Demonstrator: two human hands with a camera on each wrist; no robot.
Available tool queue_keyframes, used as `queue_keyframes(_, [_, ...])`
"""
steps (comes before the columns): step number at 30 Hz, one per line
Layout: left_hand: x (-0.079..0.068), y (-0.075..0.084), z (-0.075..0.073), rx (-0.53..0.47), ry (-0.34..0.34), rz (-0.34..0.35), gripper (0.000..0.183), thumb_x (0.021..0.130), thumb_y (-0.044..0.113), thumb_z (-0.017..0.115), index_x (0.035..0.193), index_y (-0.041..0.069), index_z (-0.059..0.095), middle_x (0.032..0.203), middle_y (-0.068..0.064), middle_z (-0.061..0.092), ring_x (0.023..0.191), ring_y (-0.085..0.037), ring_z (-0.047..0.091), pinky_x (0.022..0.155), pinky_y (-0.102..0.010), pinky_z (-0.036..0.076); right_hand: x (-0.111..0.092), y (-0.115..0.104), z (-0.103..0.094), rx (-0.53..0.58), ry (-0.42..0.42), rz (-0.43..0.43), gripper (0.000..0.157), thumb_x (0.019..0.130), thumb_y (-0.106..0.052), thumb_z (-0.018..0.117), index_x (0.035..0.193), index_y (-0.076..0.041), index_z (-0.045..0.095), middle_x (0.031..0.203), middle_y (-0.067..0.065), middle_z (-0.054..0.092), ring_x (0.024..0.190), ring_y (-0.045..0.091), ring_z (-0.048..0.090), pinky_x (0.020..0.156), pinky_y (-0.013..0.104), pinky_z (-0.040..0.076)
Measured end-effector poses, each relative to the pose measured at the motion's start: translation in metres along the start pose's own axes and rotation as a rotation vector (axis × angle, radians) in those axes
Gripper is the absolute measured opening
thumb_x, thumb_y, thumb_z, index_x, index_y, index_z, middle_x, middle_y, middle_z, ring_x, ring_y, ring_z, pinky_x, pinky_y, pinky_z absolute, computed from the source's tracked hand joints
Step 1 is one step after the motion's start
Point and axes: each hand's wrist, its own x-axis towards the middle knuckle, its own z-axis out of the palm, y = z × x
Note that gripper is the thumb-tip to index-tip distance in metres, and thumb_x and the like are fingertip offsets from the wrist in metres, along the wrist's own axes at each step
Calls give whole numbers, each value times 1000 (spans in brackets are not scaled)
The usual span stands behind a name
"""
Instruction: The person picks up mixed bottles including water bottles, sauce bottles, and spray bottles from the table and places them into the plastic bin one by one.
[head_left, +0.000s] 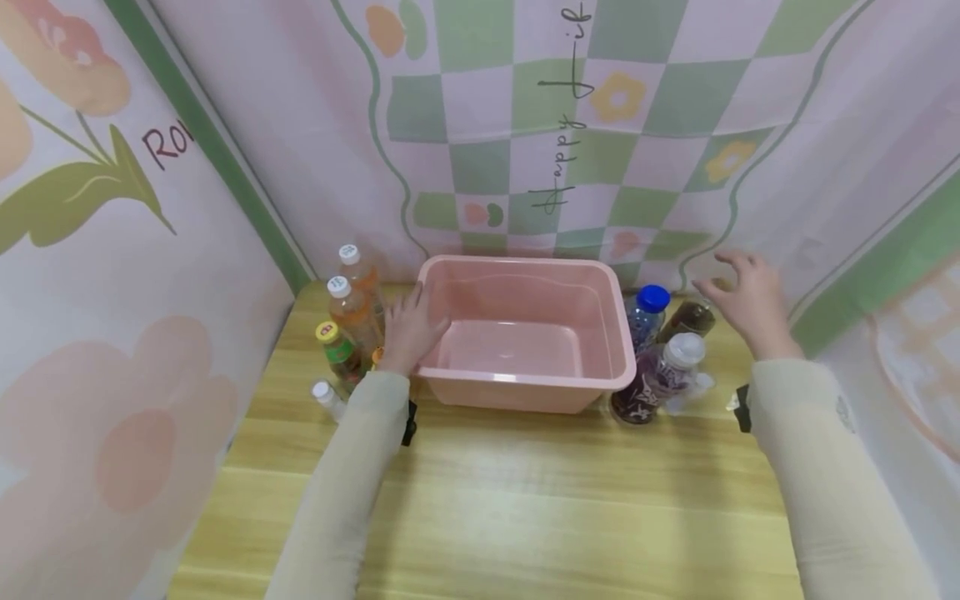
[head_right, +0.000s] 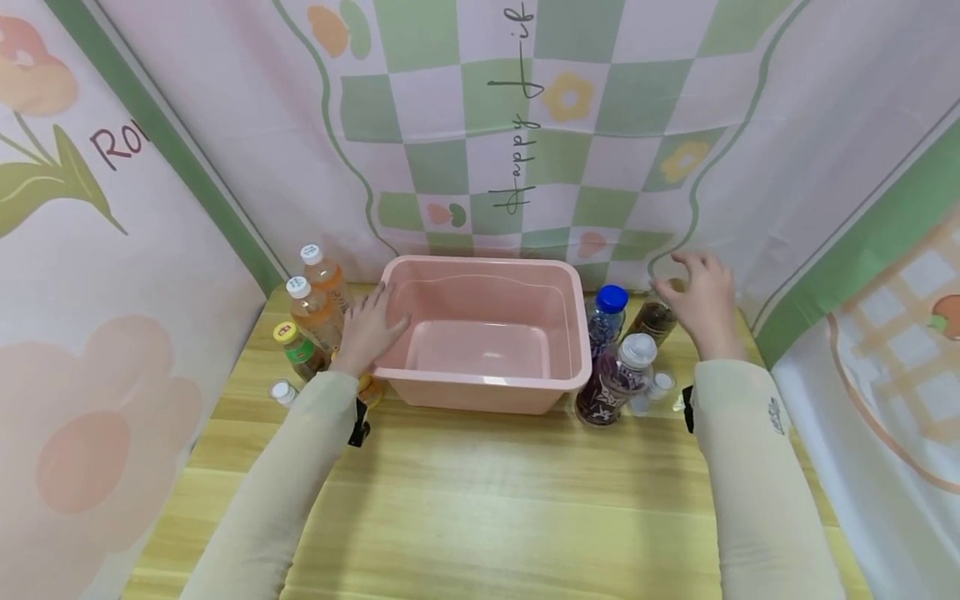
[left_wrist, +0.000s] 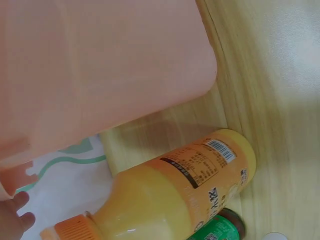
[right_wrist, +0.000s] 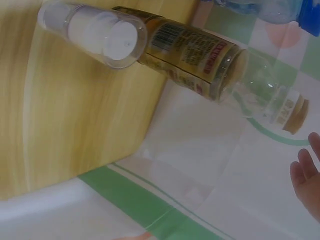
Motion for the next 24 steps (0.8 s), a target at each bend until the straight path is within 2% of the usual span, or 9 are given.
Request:
queue_keyframes(5, [1,-3,4,-32,-32,4,79,94,44,49,155,15,9,162,-11,9,142,-42,27,119,-59,16,-3,7,6,9,4,-19,66,94,-34,58,142,4,34,146,38,26,134,57,21,108,73,16])
queue_keyframes(10, [1,-4,5,-117,-44,12,79,93,40,52,155,19,9,163,-11,5,128,-44,46,112,-56,34,-5,11,11,13,12,5,71,92,-36,61,144,2,32,142,40,28,129,59,25,105,73,19])
queue_keyframes(13, [0,-4,6,-125,-41,16,77,93,40,52,155,21,11,163,-12,5,119,-43,53,103,-54,44,-5,14,14,12,8,23,74,91,-36,61,146,2,28,141,42,28,128,60,25,105,74,19])
queue_keyframes(20, [-1,-3,6,-130,-48,11,74,94,39,51,155,22,12,163,-11,3,118,-42,54,101,-53,46,-1,22,19,49,10,62,82,88,-18,64,150,2,15,145,41,24,129,60,28,107,71,22])
queue_keyframes(22, [-1,-3,7,-132,-43,14,74,94,39,51,154,22,12,163,-10,4,114,-42,56,99,-52,48,0,23,20,73,14,80,82,88,-15,64,151,0,12,146,40,24,128,60,30,107,70,24])
queue_keyframes(24, [0,-4,7,-135,-37,18,74,93,39,51,154,21,13,163,-11,3,118,-42,53,101,-53,47,0,23,21,92,24,94,81,89,-15,63,151,0,12,145,40,27,127,59,32,107,69,26])
